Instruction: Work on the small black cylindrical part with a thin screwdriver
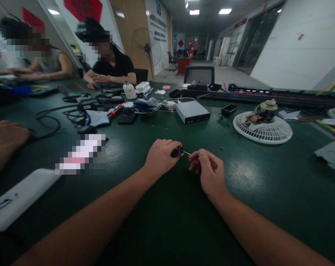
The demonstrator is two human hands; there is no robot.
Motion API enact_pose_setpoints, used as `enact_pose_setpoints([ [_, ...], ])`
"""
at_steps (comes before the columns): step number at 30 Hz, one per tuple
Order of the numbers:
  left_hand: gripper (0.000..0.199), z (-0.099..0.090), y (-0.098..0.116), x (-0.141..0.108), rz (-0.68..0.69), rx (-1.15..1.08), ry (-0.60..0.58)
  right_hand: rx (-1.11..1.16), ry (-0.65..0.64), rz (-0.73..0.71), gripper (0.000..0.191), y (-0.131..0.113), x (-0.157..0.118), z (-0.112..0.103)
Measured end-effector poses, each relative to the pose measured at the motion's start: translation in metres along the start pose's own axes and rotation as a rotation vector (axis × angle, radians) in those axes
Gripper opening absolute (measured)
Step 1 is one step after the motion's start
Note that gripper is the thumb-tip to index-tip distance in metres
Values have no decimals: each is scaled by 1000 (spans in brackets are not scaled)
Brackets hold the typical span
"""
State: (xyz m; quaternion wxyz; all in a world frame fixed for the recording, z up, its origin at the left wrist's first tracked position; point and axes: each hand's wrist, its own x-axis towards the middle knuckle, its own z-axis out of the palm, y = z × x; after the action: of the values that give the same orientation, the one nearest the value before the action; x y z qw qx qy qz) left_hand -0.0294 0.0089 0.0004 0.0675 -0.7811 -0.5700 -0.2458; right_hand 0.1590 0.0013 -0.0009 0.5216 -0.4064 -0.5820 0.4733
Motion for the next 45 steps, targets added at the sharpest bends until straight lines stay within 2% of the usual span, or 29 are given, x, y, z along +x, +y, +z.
enact_pose_setpoints([
  [7, 16, -1, 0, 0, -1, -2, -12, -30, 3, 24, 43, -5, -1, 0],
  [16, 15, -3, 1, 1, -2, 1, -22, -53, 86, 56, 39, -3, 0, 1],
  [22, 14, -1, 0, 1, 0, -1, -21, -31, 18, 26, 35, 0, 1, 1],
  [33, 15, -1, 0, 0, -1, 4, -17, -26, -16, 14, 42, -1, 0, -1],
  [45, 15, -2, 1, 0, 0, 0, -25, -62, 22, 34, 44, -6, -1, 1],
])
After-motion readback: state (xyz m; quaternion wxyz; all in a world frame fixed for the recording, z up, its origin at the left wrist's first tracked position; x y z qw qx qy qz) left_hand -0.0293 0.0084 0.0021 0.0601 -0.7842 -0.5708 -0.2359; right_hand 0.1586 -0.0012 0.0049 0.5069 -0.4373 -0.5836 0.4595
